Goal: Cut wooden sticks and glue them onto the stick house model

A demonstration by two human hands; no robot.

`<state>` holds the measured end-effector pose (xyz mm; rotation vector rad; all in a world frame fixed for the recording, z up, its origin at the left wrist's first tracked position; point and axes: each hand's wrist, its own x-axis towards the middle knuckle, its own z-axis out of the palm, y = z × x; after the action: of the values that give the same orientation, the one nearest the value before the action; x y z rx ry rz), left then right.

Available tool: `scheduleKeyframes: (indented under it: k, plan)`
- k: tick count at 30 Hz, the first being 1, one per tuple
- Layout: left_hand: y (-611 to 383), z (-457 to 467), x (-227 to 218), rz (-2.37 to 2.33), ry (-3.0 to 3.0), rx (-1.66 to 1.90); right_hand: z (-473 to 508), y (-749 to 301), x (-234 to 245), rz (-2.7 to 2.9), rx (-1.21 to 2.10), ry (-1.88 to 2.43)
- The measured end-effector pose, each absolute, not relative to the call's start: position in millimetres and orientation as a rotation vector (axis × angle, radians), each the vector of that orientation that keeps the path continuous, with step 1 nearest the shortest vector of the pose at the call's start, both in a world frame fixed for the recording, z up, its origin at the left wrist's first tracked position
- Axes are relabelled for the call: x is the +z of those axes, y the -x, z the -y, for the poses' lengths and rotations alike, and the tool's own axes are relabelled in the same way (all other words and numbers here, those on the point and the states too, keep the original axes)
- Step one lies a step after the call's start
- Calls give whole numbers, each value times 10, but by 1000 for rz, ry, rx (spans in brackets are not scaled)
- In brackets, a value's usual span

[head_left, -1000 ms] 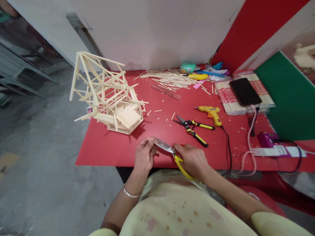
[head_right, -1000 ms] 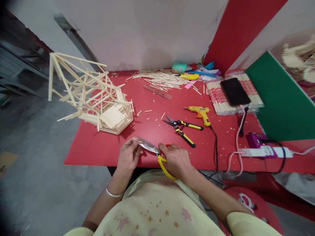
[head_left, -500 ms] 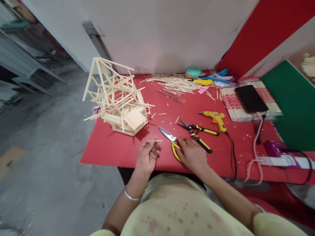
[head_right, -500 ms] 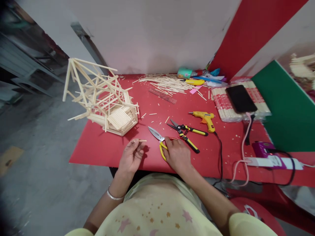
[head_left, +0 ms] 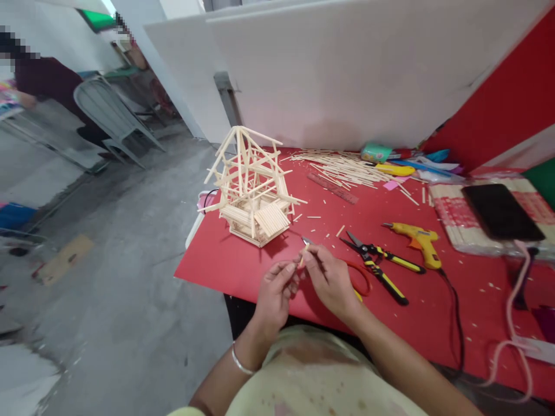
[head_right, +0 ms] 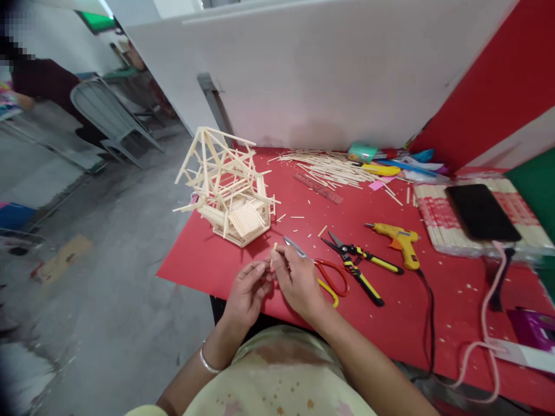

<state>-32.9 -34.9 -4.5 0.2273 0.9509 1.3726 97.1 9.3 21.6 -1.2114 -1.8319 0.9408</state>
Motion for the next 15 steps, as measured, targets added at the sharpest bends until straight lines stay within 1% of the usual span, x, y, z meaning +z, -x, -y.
scheduleKeyframes:
  k: [3,6,11,15]
  plan:
    - [430,362,-38,-1093,-393,1482,-94,-961,228,2012,843,1191]
    - [430,333,-67,-1106,-457,1473,-45,-947,191,2140,679,1065]
    - [275,279,-49,-1090,-448,1453,26,-1050,103,2094,532,1052]
    - [137,245,53,-1104,-387,1490,51,-1188,72,2055,541,1038]
